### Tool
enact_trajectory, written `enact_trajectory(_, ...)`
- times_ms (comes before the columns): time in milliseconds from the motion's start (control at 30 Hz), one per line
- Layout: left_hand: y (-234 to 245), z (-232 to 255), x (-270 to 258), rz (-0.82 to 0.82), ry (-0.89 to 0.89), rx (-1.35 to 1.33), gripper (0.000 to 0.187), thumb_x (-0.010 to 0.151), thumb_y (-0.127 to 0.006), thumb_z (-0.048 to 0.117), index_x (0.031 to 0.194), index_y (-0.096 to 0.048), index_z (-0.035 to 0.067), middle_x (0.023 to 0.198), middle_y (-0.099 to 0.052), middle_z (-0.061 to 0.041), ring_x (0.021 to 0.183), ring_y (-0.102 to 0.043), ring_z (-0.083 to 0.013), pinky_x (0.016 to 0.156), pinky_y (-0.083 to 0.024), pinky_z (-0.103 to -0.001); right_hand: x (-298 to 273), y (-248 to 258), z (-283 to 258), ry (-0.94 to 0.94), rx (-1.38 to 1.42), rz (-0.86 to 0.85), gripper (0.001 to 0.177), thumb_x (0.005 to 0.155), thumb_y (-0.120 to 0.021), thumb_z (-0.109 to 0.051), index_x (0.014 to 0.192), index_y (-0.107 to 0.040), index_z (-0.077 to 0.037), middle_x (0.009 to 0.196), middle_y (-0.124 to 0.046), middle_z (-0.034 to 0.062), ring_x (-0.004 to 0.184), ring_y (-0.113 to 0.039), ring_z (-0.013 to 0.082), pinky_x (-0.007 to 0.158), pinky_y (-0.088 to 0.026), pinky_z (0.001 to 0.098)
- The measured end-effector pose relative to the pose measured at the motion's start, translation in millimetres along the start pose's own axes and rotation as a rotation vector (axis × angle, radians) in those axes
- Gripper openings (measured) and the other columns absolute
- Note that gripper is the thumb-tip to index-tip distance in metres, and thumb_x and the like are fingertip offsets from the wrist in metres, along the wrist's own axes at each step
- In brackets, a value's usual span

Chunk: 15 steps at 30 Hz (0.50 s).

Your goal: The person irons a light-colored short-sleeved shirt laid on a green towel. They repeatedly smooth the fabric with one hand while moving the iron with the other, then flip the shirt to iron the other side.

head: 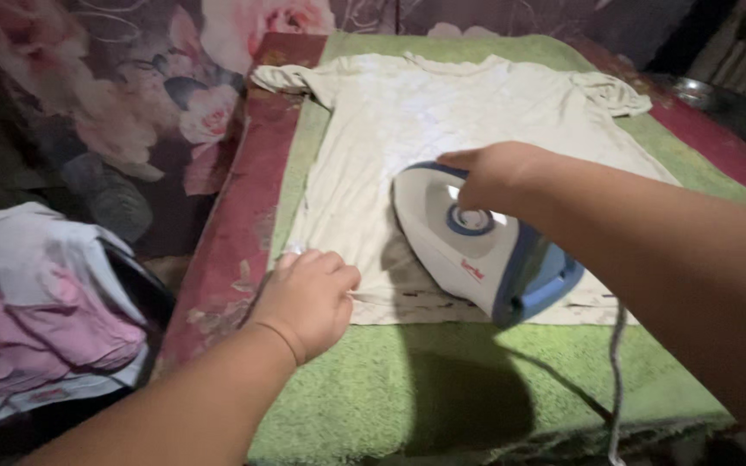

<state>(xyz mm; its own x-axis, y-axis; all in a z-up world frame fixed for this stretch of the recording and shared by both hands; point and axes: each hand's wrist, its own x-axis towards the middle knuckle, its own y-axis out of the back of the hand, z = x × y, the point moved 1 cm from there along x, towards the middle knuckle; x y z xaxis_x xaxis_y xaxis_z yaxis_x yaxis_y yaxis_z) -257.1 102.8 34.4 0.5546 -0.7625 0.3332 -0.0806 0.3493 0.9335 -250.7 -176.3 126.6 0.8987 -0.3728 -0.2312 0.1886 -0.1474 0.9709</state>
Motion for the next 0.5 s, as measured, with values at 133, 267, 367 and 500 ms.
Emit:
enact_trajectory(133,4,-2,0,-0.207,0.201,-0.151,0.017,0.088,-0.055,0.020,0.080,-0.068,0.011,0.091,-0.070,-0.009,0.099,-0.064,-0.0273,0.099,-0.048,-0.041,-10,4,-3,0.024,0.010,0.002,0.090,0.077,-0.073,-0.019,0.155,-0.040,-0.050,0.125,-0.072,0.0111,0.106,-0.072,0.0276,0.095,-0.056,0.0386)
enact_trajectory(267,14,-11,19,-0.234,0.641,-0.273,0.027,0.098,-0.052,0.031,0.094,-0.071,0.012,0.105,-0.072,-0.014,0.105,-0.068,-0.0310,0.102,-0.052,-0.042,-36,10,-4,0.103,0.043,-0.006,0.092,0.074,-0.075,-0.019,0.153,-0.041,-0.052,0.123,-0.076,0.0086,0.105,-0.074,0.0235,0.097,-0.054,0.0367)
enact_trajectory(367,9,-19,36,-0.056,0.617,-0.103,0.045,0.085,-0.060,0.037,0.128,-0.064,0.023,0.138,-0.054,-0.016,0.128,-0.048,-0.0360,0.106,-0.039,-0.054,-48,11,-7,0.237,0.217,-0.033,0.086,0.073,-0.077,-0.021,0.149,-0.046,-0.048,0.119,-0.080,0.0048,0.103,-0.078,0.0183,0.096,-0.056,0.0336)
enact_trajectory(500,-6,-27,37,-0.276,0.626,0.064,0.076,0.089,-0.054,0.061,0.158,-0.033,0.040,0.168,-0.015,-0.011,0.150,-0.011,-0.0365,0.118,-0.010,-0.063,-26,2,-8,0.147,0.070,-0.072,0.090,0.075,-0.076,-0.019,0.152,-0.043,-0.051,0.130,-0.072,0.0030,0.110,-0.074,0.0195,0.100,-0.053,0.0327)
